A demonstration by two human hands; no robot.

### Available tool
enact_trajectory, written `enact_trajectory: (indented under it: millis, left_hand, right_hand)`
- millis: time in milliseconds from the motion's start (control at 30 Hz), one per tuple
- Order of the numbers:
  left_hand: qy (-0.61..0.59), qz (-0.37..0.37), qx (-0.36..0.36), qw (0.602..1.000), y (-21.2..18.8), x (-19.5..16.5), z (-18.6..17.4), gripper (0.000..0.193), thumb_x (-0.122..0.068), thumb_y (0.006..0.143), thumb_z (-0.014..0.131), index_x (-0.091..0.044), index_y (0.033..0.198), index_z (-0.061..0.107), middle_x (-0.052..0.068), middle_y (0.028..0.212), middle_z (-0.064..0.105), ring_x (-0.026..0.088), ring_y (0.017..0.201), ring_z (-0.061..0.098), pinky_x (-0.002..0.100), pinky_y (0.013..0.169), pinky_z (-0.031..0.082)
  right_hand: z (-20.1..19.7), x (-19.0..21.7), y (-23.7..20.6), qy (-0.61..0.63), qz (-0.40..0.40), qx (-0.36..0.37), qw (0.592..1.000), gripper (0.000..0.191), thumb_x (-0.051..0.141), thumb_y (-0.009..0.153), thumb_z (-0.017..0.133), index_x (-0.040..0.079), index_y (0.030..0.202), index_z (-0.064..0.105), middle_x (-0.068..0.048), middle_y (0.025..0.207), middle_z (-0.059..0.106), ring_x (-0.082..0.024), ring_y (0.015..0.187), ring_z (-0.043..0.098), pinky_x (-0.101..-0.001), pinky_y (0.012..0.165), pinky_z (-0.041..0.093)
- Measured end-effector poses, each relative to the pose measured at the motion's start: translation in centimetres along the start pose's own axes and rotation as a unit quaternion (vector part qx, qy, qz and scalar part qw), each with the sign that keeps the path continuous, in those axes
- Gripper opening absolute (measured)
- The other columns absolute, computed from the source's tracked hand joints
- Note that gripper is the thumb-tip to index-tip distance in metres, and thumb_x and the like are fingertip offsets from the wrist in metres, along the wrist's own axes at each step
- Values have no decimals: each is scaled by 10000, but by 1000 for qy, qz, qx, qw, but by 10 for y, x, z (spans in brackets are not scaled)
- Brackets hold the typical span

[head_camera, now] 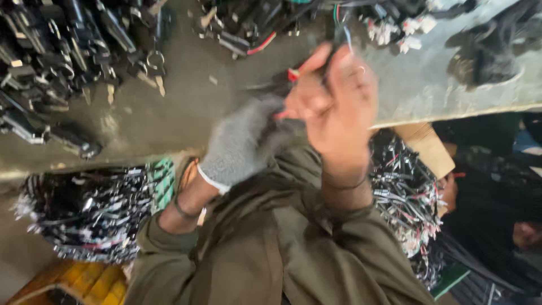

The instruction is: The person repeatedly picks up black wire harnesses with exposed ends, aligns a small black plastic connector over the wires, and uses red-handled pliers to crimp the connector onto the wires. The person handles the items one at a time and places the finished units on the table.

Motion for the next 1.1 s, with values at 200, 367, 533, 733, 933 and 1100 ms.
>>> enact_trajectory:
  millis: [200,367,533,733,933,1100]
  left_hand:
    - [-48,113,-7,992,14,-10,-13,381,-145,903,679,-51,1256,570,165,1163,656,374,1022,663,438,869,524]
    - [-415,29,7,909,8,13,-30,638,-161,856,850,-40,1364,483,119,1274,544,314,1180,547,427,1060,454]
    - [171,-16,-105,980,6,16,-41,313,-198,929,701,-64,1191,594,103,1084,632,241,980,571,367,859,456]
    - [-528,-21,-51,848,23,-18,-36,302,-186,1133,540,8,1365,543,15,1211,629,85,1139,585,269,1056,496]
    - [-217,117,-53,968,26,-82,-7,274,-211,979,665,-35,1178,598,105,885,677,297,762,684,382,669,521]
    - [-325,71,119,936,1,-74,30,127,-193,1033,633,-95,1115,628,59,785,670,259,683,697,356,636,549]
  right_hand:
    - [47,54,-26,-65,-88,110,988,360,200,1087,463,-140,1053,578,-154,915,740,-185,674,668,-315,673,557]
    - [7,67,-31,-295,-246,12,923,124,39,1043,500,39,1006,618,-164,1029,716,-273,835,737,-307,727,582]
    - [25,21,-21,-440,-119,105,884,106,71,992,691,-16,1030,643,-135,845,651,-332,721,667,-402,643,488]
    - [-7,52,-11,-377,-146,19,915,261,242,1121,555,-14,1134,606,-184,1120,657,-320,1009,652,-379,894,509]
    - [-9,95,-2,64,-79,23,995,416,398,1153,425,17,1090,578,-101,997,599,-180,952,590,-335,903,430]
    - [-40,114,7,294,-80,71,950,326,288,1104,424,191,804,506,81,636,494,-115,619,502,-352,768,408]
Point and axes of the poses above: each hand's wrist, its own y-axis towards the middle knuckle, its own z-axis out of the palm, x = y × z, the point moved 7 cm from there along y, towards the middle knuckle
